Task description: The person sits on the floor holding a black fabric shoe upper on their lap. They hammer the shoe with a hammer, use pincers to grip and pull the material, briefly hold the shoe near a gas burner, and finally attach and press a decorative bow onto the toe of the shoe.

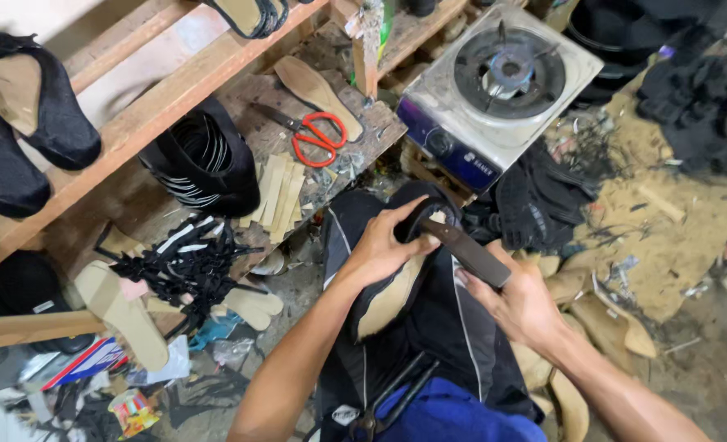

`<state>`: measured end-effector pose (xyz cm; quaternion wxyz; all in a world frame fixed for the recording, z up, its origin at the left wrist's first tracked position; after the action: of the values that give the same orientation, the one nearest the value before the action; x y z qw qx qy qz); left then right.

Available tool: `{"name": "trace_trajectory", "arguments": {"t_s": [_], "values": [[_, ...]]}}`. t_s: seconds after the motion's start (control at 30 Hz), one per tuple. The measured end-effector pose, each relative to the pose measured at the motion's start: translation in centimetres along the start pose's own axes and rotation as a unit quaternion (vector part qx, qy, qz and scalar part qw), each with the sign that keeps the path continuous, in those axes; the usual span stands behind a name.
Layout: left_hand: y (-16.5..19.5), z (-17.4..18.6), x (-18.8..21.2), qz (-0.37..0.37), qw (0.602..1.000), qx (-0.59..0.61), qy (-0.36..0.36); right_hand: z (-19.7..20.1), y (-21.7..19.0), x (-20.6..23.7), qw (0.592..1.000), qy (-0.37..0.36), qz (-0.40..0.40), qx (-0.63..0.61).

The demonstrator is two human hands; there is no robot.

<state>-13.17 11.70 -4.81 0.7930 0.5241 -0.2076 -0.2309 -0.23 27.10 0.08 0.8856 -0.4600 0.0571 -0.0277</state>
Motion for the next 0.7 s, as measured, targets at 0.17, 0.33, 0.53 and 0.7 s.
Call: {"name": "trace_trajectory", "arguments": {"t_s": [0.17,0.33,0.53,0.7], "values": [[0.6,0.6,0.3,-0.042,0.998,-0.015,0.037,2.2,1.9,0.6,0.844,0.112,0.086,-0.518],[1.0,0.5,-0.2,-0.065,0.997,0.033,0.021,0.4,2.2,-0.9,0.997,0.062,0.036,-0.011],[1.3,0.4,0.0,-0.019,0.999,0.037,0.017,3.6,-1.8,1.1,0.844,0.205,0.229,-0.439],[1.0,0.4,-0.5,-0.012,0.999,0.039,0.009,-0.4,2.6,-1.0,0.987,0.074,-0.136,-0.044]]}}
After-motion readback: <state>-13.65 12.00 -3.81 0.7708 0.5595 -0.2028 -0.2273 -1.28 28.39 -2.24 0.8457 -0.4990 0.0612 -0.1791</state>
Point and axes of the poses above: each hand's wrist, its own x-axis away from the middle knuckle, its own z-axis out of the back of the hand, y = z × x, the point moved 10 cm from there along -x, towards the middle knuckle, and after that the axes turned 4 degrees about -x, right-handed, at the moved point
